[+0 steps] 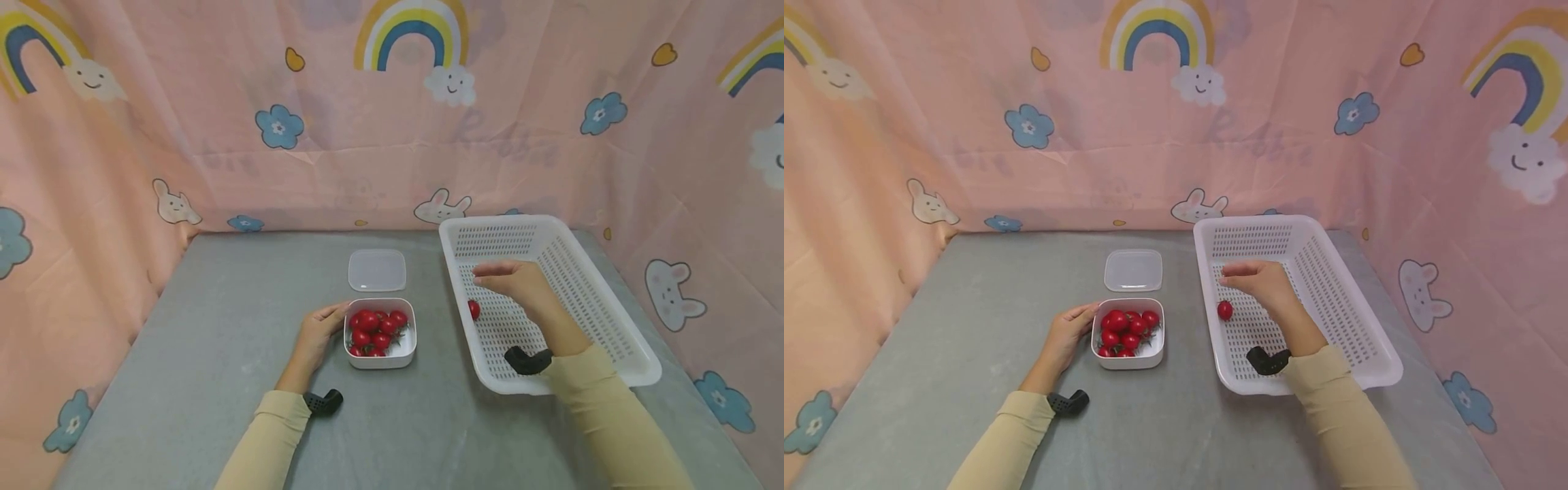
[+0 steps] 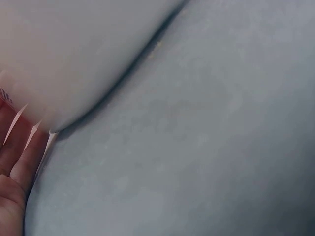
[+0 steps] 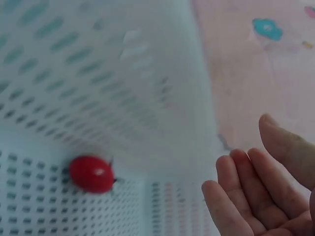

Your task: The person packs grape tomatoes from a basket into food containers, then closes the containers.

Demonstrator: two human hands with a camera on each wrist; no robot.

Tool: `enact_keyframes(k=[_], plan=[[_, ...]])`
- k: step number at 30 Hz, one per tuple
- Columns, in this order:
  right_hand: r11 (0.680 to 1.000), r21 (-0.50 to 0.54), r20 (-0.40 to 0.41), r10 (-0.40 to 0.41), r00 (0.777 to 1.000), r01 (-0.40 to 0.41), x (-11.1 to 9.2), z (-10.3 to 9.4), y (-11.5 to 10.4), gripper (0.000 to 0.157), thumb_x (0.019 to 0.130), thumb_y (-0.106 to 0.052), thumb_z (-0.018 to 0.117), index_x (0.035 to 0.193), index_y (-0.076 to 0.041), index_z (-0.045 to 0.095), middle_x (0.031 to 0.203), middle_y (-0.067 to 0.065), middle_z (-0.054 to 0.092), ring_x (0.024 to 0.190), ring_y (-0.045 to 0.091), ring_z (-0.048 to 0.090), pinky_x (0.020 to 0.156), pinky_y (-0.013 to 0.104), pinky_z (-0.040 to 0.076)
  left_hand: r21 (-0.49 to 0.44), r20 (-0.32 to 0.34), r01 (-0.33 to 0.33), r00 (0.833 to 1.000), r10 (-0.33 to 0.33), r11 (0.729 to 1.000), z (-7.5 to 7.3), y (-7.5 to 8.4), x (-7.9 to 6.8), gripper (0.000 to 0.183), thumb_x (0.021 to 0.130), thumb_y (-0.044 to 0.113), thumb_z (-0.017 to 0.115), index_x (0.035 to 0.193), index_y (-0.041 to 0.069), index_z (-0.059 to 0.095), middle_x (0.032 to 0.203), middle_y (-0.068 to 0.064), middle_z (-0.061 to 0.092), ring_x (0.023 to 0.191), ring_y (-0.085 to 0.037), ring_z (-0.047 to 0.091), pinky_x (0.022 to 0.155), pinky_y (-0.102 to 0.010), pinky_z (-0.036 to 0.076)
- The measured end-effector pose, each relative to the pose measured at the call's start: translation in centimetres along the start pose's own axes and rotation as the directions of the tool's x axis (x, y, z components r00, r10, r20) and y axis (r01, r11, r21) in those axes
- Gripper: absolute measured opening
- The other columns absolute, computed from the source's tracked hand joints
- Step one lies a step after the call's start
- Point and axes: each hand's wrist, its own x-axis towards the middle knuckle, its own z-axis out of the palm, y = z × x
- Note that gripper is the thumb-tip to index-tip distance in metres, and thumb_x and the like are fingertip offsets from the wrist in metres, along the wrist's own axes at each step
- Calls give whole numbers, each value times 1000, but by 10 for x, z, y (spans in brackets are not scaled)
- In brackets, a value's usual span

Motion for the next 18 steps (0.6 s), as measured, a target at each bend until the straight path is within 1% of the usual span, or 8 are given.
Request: enact_keyframes(k=[3, 6, 11, 14, 18], plan=[[999, -43, 49, 28, 998, -26, 9, -4, 11, 49, 91, -27, 71, 131, 0, 62, 135, 21, 62, 132, 36, 52, 111, 55, 40, -6, -3, 0, 1000, 0, 1000, 0, -1, 1, 36, 95, 13, 65, 119, -14, 65, 93, 12, 75, 85, 0, 70, 83, -17, 55], [997, -59, 82, 51, 995, -46, 16, -7, 19, 49, 93, -23, 70, 134, 1, 60, 136, 22, 60, 133, 39, 52, 112, 55, 40, -4, 1, 2, 1000, -2, 1000, 0, 0, 0, 35, 96, 13, 65, 119, -13, 65, 92, 13, 75, 85, 1, 69, 83, -17, 54], [988, -127, 120, 100, 988, -85, 28, -9, 30, 46, 90, -25, 73, 131, -4, 63, 133, 20, 64, 129, 38, 54, 111, 57, 39, -10, -2, 8, 1000, -8, 1000, 0, 1, 0, 34, 96, 13, 65, 118, -12, 66, 92, 13, 75, 85, 0, 69, 83, -17, 54], [981, -169, 148, 125, 981, -99, 35, -10, 37, 46, 87, -26, 76, 127, -6, 67, 131, 17, 66, 126, 35, 55, 110, 55, 41, -18, -9, 14, 1000, -14, 1000, 0, 0, 1, 33, 95, 11, 65, 118, -13, 66, 91, 13, 75, 85, 0, 70, 83, -18, 55], [975, -195, 172, 140, 975, -105, 43, -10, 47, 47, 86, -27, 77, 127, -6, 67, 133, 17, 64, 125, 33, 56, 108, 51, 43, -23, -11, 16, 1000, -16, 1000, 0, -1, 1, 32, 95, 11, 65, 117, -12, 67, 91, 12, 75, 84, -1, 70, 83, -18, 55]])
